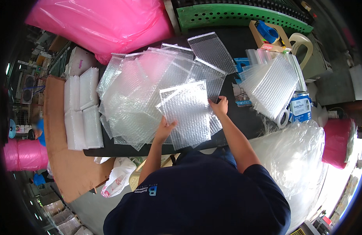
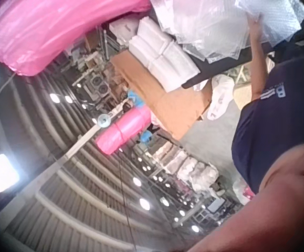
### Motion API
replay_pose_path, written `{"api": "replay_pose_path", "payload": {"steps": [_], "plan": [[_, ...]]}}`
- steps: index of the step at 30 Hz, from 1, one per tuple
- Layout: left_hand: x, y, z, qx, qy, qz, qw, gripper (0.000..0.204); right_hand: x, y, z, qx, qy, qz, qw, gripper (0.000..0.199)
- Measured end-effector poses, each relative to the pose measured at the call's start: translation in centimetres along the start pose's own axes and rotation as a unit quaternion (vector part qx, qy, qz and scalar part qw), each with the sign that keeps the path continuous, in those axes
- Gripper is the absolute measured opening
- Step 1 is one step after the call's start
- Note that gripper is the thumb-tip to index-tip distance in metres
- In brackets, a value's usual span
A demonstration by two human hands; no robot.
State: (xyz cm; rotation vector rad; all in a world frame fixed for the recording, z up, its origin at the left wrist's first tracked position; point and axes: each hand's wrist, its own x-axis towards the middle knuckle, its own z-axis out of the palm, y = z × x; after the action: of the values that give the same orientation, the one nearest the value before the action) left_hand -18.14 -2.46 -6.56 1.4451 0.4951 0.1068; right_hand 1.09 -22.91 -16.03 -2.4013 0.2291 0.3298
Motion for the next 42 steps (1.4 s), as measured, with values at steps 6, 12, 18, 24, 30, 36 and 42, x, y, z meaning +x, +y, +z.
{"api": "replay_pose_path", "payload": {"steps": [6,12,18,24,30,36,42], "plan": [[-1.0,0.6,-0.1,-0.012,-0.063,-0.016,0.998,0.029,1.6,-0.3,0.6,0.334,-0.042,0.124,0.933,0.009],[-1.7,1.5,1.6,0.035,-0.009,0.035,0.999,0.024,3.6,-0.1,1.9,0.650,-0.233,0.242,0.682,0.012],[-1.8,1.6,1.9,0.020,0.027,0.016,0.999,0.039,5.2,-1.6,-1.5,0.637,-0.301,0.124,0.699,0.022],[-0.7,1.6,4.6,0.061,0.125,0.129,0.982,0.065,2.3,-6.4,-13.1,0.378,-0.470,-0.188,0.775,0.037],[-0.8,0.1,8.5,0.070,0.193,0.104,0.973,0.104,16.1,-10.7,-9.6,0.119,-0.288,-0.191,0.931,0.075],[-2.4,2.5,12.9,0.021,0.280,0.074,0.957,0.117,17.4,-12.4,-4.6,-0.149,0.043,-0.131,0.979,0.093],[-5.6,4.4,10.0,-0.175,0.214,-0.097,0.956,0.072,19.2,-9.5,-10.0,0.591,-0.252,-0.014,0.766,0.022]]}}
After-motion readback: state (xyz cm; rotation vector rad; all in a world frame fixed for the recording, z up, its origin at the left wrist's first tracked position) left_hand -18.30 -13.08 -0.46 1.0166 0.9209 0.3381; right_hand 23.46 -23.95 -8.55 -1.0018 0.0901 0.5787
